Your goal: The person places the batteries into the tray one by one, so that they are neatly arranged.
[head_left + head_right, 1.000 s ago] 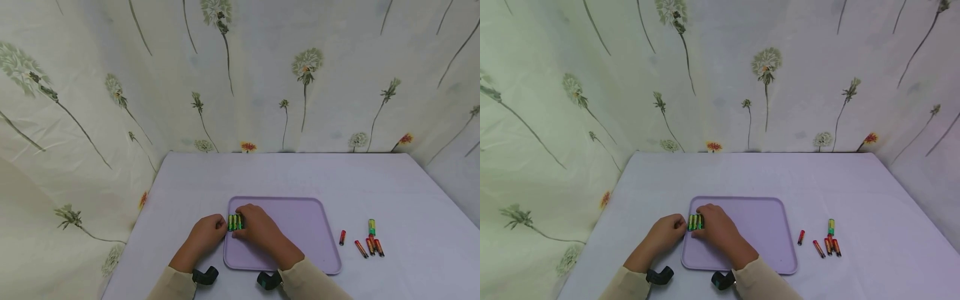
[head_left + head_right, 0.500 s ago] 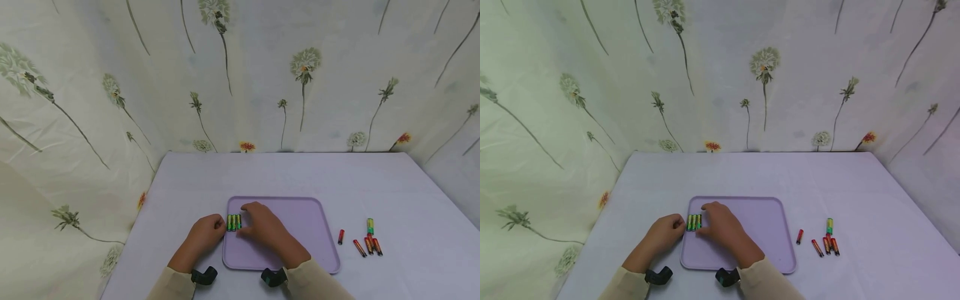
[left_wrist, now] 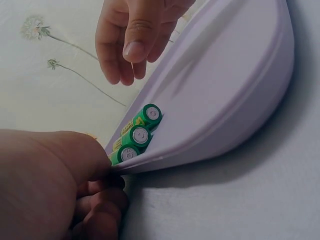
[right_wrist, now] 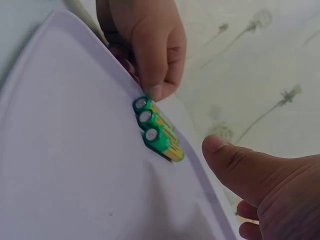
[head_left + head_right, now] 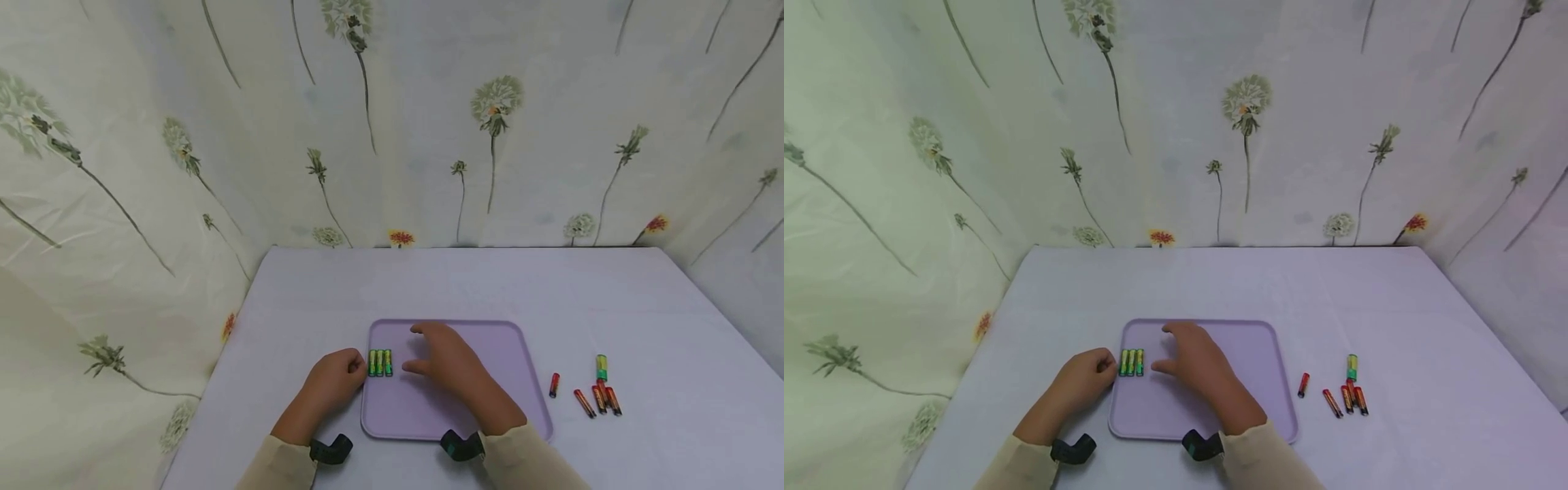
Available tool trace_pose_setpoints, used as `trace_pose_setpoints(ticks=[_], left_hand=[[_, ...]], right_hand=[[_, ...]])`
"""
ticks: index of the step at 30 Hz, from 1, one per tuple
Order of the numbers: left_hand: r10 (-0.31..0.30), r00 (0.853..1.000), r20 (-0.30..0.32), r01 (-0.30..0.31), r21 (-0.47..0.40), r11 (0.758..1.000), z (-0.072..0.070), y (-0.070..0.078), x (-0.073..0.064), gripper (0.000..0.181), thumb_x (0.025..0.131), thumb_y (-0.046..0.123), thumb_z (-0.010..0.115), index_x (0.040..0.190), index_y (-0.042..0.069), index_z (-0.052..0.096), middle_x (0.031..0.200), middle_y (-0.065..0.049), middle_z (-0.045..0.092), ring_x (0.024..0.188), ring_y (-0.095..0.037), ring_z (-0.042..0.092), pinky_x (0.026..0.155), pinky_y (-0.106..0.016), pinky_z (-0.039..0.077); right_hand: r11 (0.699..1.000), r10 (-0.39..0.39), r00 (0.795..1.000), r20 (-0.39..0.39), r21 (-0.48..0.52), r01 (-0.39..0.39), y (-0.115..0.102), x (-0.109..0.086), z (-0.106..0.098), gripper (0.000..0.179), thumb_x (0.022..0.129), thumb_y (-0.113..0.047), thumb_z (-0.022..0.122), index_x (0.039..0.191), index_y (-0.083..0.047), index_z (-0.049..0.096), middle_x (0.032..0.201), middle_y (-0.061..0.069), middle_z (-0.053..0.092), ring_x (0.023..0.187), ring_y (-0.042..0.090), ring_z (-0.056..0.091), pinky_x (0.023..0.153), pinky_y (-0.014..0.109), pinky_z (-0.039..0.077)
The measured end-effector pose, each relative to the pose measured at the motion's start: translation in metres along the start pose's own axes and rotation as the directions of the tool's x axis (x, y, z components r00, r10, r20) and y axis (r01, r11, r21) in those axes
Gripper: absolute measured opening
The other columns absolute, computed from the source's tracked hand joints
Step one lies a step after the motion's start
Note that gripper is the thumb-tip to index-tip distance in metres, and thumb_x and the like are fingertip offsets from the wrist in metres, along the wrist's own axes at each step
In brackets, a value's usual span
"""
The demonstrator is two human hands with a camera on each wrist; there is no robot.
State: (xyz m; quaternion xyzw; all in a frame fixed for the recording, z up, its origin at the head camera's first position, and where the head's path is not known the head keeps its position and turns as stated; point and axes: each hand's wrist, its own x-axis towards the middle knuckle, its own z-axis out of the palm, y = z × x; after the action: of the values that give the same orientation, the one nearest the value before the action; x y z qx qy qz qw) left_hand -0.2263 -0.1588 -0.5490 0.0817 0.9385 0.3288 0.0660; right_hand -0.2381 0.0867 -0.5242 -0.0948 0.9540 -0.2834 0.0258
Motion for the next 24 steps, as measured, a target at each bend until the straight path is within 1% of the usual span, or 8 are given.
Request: trace_pose_setpoints(ticks=[4,8,12,17,22,24], left_hand=[[0.000,1.000,0.004,0.000,-0.002,1.000,0.001,0.001,0.000,0.014,0.099,0.026,0.062,0.086,0.022,0.062,0.075,0.005,0.058,0.073,-0.014,0.054,0.065,-0.033,0.043],[-0.010,1.000,-0.002,0.010,0.002,1.000,0.001,0.002,-0.001,0.013,0.099,0.025,0.062,0.086,0.022,0.062,0.075,0.005,0.058,0.073,-0.014,0.054,0.066,-0.032,0.042],[-0.007,1.000,-0.006,0.007,0.003,1.000,-0.001,0.001,-0.002,0.013,0.099,0.024,0.062,0.086,0.021,0.063,0.075,0.005,0.058,0.073,-0.014,0.053,0.065,-0.032,0.042],[0.010,1.000,-0.003,-0.010,-0.005,1.000,-0.001,0.001,-0.002,0.013,0.099,0.024,0.062,0.087,0.021,0.063,0.075,0.005,0.058,0.072,-0.014,0.053,0.065,-0.032,0.042],[0.006,1.000,-0.004,-0.006,-0.003,1.000,-0.002,0.002,-0.003,0.012,0.099,0.024,0.062,0.087,0.021,0.063,0.075,0.005,0.058,0.072,-0.014,0.053,0.065,-0.032,0.042],[0.005,1.000,-0.002,-0.005,-0.002,1.000,-0.002,0.004,-0.003,0.012,0.099,0.023,0.062,0.087,0.020,0.064,0.075,0.005,0.058,0.072,-0.014,0.053,0.065,-0.032,0.042]], right_hand=[[0.999,0.032,0.999,-0.023,0.021,-0.031,0.008,-0.002,-0.007,0.072,0.081,-0.040,0.090,0.143,-0.016,0.061,0.148,0.007,0.058,0.140,0.029,0.052,0.114,0.052,0.042],[0.998,0.056,0.998,-0.024,0.041,-0.055,0.014,-0.005,-0.015,0.073,0.082,-0.040,0.089,0.145,-0.016,0.059,0.151,0.008,0.056,0.141,0.031,0.051,0.114,0.054,0.043],[0.998,0.061,0.997,-0.040,0.036,-0.059,0.020,-0.009,-0.023,0.074,0.084,-0.042,0.088,0.146,-0.015,0.058,0.152,0.009,0.055,0.142,0.033,0.050,0.114,0.056,0.042],[0.997,0.069,0.994,-0.079,0.044,-0.066,0.034,-0.014,-0.034,0.073,0.086,-0.045,0.085,0.146,-0.014,0.057,0.152,0.011,0.054,0.143,0.036,0.048,0.114,0.059,0.041],[0.997,0.054,0.992,-0.114,0.058,-0.048,0.050,-0.019,-0.043,0.071,0.088,-0.043,0.083,0.145,-0.011,0.057,0.153,0.015,0.053,0.144,0.039,0.046,0.114,0.060,0.039],[0.998,0.045,0.990,-0.131,0.046,-0.039,0.055,-0.021,-0.048,0.070,0.088,-0.042,0.083,0.145,-0.009,0.057,0.152,0.016,0.054,0.144,0.040,0.046,0.114,0.060,0.039]])
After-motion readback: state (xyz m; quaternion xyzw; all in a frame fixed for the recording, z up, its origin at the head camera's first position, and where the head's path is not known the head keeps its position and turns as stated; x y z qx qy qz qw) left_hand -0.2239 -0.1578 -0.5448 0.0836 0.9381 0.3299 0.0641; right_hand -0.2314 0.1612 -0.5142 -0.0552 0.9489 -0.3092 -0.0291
